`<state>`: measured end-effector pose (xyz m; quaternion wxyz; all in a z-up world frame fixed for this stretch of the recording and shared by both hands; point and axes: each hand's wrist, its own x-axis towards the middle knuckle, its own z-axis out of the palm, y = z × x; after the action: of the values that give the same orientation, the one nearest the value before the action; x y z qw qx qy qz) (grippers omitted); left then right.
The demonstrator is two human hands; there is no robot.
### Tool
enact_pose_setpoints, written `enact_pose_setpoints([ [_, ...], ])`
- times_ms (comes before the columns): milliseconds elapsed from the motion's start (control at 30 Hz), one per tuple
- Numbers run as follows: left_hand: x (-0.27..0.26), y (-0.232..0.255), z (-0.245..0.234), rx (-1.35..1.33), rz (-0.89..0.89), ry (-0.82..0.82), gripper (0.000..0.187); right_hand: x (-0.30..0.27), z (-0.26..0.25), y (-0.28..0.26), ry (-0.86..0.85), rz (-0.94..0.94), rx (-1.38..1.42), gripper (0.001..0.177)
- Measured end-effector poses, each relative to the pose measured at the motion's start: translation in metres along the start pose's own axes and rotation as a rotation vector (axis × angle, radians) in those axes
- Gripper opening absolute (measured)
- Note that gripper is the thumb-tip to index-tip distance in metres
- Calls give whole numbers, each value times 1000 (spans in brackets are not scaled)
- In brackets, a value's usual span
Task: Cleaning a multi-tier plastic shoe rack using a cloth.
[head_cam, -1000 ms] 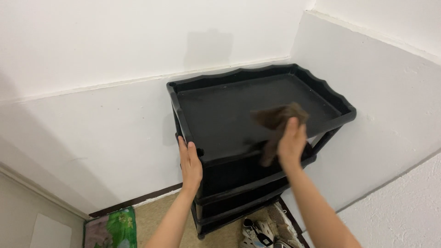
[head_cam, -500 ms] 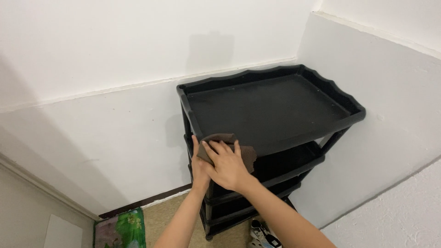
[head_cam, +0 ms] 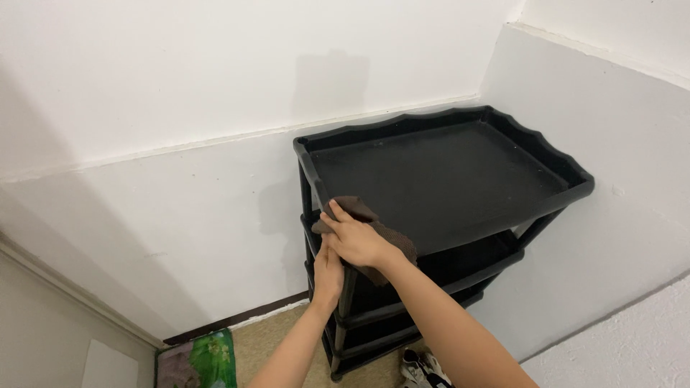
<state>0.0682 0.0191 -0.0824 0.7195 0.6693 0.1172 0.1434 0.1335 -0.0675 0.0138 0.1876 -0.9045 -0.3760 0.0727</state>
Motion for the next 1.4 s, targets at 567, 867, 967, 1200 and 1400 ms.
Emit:
enact_pose_setpoints([
  [567,-8,60,-30,290,438,197,63,35,-22,-8,265,158,521,67],
  [867,26,66,-3,679,490,-176,48,-47,-13,-9,554,145,489,53],
  [967,24,67,6,912,423,-207,58,-62,1,-10,667,191,165,45],
  [1200,27,98,15,902,180,-209,96,-69,26,9,789,181,-116,43],
  [1400,79,74,15,927,158,-80,93,-72,21,14,708,168,-137,49],
])
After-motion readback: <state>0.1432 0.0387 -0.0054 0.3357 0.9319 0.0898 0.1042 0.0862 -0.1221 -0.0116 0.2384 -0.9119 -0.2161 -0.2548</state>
